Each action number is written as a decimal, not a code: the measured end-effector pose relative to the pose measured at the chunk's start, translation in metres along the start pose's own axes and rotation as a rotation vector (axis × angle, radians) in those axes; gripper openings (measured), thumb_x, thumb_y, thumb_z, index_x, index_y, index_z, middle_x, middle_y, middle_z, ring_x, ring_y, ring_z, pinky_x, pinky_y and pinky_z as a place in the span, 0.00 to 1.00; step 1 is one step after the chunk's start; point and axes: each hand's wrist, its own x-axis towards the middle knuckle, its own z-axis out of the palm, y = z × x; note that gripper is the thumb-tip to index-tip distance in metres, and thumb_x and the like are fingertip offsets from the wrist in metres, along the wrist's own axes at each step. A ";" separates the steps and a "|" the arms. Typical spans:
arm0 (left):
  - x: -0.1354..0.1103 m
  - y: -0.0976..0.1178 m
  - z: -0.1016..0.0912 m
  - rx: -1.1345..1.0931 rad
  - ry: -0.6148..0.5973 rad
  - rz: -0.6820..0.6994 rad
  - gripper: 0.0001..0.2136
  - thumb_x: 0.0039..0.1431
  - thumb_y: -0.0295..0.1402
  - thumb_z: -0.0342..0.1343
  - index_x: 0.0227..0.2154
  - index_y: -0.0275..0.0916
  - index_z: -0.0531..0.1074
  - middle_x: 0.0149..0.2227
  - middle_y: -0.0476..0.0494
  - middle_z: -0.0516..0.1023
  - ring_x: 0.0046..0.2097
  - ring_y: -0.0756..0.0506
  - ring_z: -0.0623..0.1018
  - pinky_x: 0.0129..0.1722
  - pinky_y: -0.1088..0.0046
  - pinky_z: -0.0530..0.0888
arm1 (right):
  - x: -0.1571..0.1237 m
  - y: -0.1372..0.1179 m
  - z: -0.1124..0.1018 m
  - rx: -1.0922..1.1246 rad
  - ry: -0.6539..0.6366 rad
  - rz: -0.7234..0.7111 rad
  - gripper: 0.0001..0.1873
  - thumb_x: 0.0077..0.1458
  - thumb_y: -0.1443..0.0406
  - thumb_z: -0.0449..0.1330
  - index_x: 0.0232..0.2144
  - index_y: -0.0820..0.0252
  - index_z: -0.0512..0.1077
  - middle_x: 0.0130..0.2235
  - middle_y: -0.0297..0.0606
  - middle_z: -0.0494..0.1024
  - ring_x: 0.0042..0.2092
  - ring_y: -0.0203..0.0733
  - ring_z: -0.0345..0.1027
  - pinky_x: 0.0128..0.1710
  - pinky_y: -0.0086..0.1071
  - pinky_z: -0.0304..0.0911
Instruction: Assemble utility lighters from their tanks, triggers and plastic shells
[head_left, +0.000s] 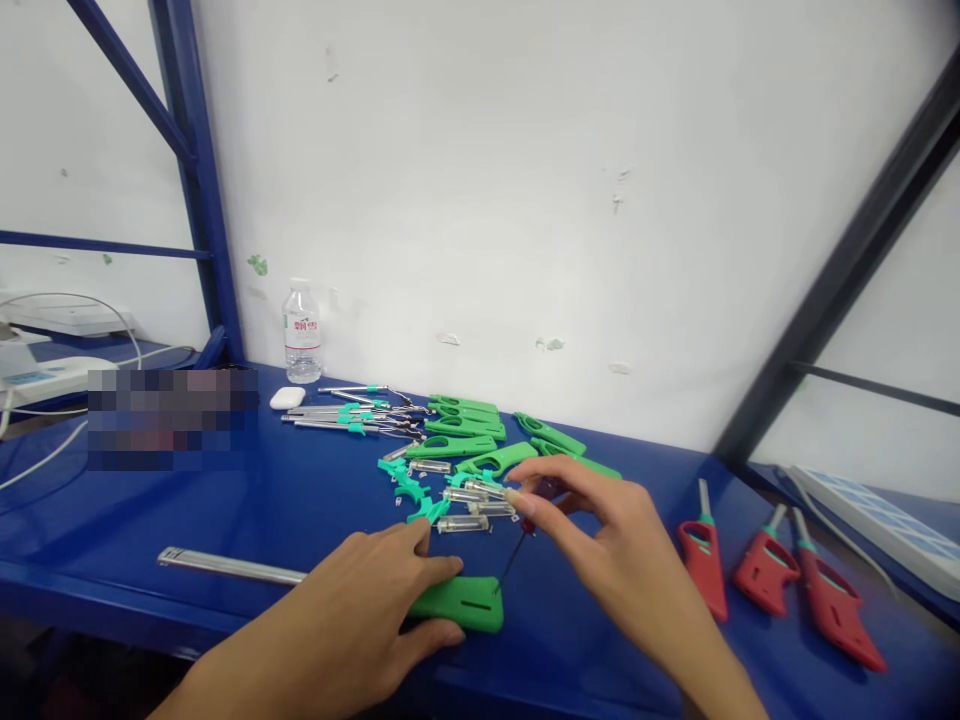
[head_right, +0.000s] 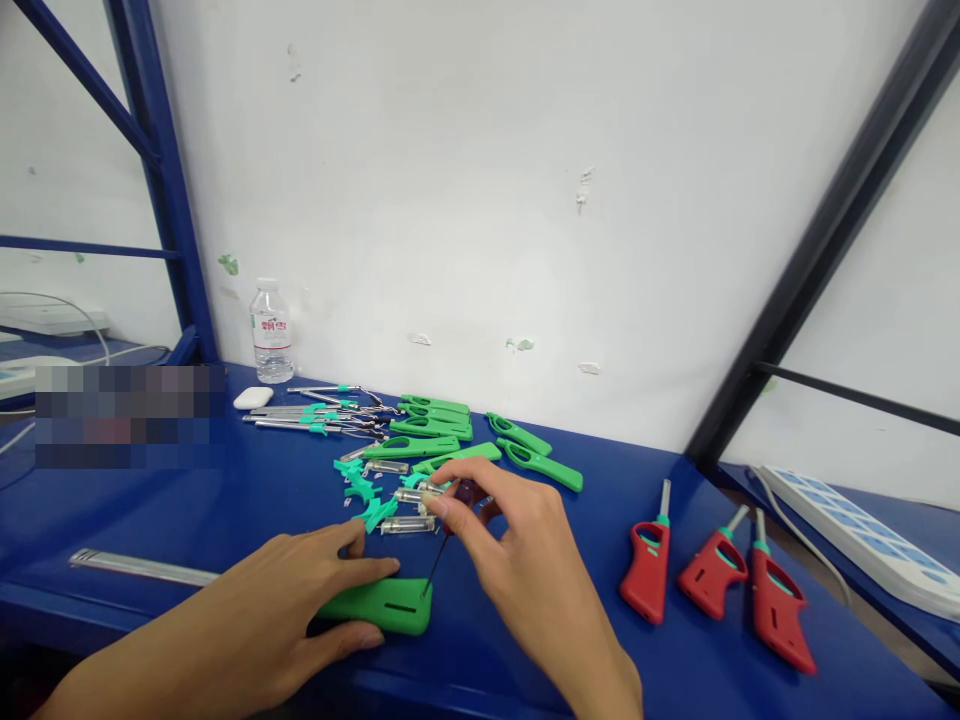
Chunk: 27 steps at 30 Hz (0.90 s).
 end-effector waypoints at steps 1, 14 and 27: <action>0.000 0.000 0.000 0.002 0.003 0.002 0.19 0.71 0.48 0.57 0.61 0.58 0.75 0.56 0.40 0.79 0.49 0.32 0.83 0.48 0.49 0.79 | 0.000 0.000 0.000 -0.004 -0.004 -0.001 0.05 0.68 0.58 0.64 0.42 0.48 0.80 0.37 0.29 0.84 0.35 0.41 0.78 0.39 0.33 0.71; 0.002 0.005 0.004 0.009 0.015 0.022 0.18 0.71 0.45 0.57 0.61 0.56 0.74 0.54 0.42 0.79 0.47 0.33 0.83 0.47 0.49 0.79 | -0.007 -0.004 -0.005 -0.193 0.034 -0.063 0.08 0.70 0.56 0.61 0.45 0.48 0.80 0.40 0.31 0.86 0.38 0.42 0.78 0.41 0.33 0.68; 0.012 0.032 0.019 0.000 -0.021 0.002 0.16 0.72 0.40 0.55 0.60 0.48 0.72 0.55 0.36 0.76 0.53 0.30 0.80 0.46 0.42 0.80 | -0.007 0.000 -0.005 -0.057 -0.125 0.063 0.19 0.71 0.48 0.57 0.35 0.52 0.75 0.26 0.27 0.71 0.24 0.35 0.61 0.25 0.32 0.53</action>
